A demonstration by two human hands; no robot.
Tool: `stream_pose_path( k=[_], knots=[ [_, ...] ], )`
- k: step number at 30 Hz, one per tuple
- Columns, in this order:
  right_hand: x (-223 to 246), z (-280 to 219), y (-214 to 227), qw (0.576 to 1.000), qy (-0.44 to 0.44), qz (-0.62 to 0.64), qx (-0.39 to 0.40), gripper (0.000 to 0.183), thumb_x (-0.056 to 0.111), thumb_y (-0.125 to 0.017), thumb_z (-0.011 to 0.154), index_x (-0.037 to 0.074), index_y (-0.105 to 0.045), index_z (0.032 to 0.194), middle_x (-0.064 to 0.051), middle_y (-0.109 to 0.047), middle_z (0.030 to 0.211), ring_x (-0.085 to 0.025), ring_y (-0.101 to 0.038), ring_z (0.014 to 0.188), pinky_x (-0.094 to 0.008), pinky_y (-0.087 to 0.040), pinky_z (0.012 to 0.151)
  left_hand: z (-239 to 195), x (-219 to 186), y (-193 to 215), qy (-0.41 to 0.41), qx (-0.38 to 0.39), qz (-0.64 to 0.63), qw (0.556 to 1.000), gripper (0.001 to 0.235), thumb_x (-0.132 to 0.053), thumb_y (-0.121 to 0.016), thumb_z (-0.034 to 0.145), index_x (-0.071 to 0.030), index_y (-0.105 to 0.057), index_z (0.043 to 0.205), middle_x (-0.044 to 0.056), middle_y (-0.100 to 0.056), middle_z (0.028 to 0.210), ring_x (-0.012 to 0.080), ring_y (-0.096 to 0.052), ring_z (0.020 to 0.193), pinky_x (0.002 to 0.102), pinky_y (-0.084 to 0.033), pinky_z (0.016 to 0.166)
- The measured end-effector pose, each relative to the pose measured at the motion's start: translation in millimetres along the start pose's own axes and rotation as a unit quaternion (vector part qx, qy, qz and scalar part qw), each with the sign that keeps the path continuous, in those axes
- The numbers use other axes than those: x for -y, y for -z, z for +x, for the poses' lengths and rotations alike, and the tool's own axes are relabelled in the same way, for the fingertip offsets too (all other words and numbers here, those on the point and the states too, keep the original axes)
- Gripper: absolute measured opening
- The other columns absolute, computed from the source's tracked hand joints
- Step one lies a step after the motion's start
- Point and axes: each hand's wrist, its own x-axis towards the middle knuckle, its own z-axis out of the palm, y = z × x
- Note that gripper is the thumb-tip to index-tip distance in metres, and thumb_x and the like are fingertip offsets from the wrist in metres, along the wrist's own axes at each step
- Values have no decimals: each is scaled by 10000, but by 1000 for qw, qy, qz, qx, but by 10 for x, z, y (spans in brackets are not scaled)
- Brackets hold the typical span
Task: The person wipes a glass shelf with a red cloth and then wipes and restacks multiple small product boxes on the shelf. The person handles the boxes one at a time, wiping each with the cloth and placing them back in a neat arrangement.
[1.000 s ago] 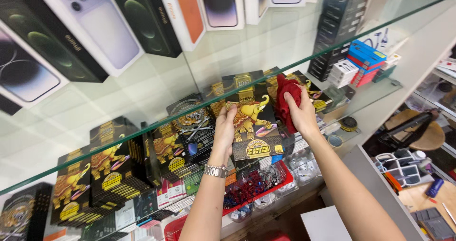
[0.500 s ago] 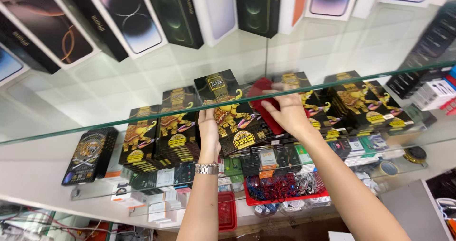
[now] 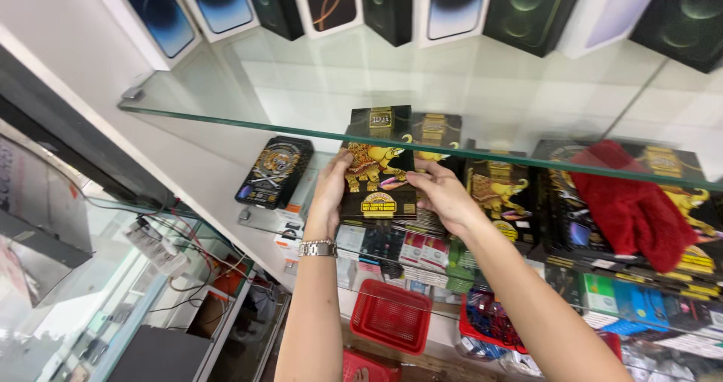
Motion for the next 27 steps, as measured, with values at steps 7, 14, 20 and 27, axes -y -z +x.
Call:
stream_pose_path(
  k=[7, 14, 20, 27],
  knots=[
    [-670, 881, -1391, 981, -54, 177, 64, 322, 210, -663, 977, 106, -591, 1273, 62, -597, 895, -44, -505, 708, -235, -459, 631, 25, -267, 1223, 0, -98, -205, 974, 489, -274, -653, 947, 44, -566, 1308, 146, -677, 1220, 242, -680, 1085, 383, -584, 903],
    [-1397, 1146, -2302, 944, -123, 291, 90, 114, 211, -568, 1023, 139, -583, 1111, 47, -596, 843, -68, -467, 638, -244, -390, 568, 125, 22, 1925, -64, -172, -45, 982, 477, -134, -684, 880, 9, -571, 1321, 131, -716, 1085, 196, -694, 944, 329, -564, 817],
    [-1791, 967, -2287, 939, -230, 247, 69, 126, 140, -564, 998, 127, -595, 1119, -21, -584, 884, -110, -484, 695, -296, -474, 619, 232, 603, 2198, -17, -174, -35, 984, 430, -102, -676, 902, 22, -606, 1308, 144, -706, 1097, 181, -677, 939, 305, -553, 798],
    [-2269, 1150, -2142, 960, -215, 175, 45, 176, 179, -605, 984, 100, -553, 1132, -31, -651, 977, -135, -572, 780, -326, -493, 682, 299, 1114, 2363, 75, -135, -184, 971, 433, -107, -664, 914, 20, -562, 1316, 147, -703, 1140, 232, -717, 975, 375, -618, 814]
  ],
)
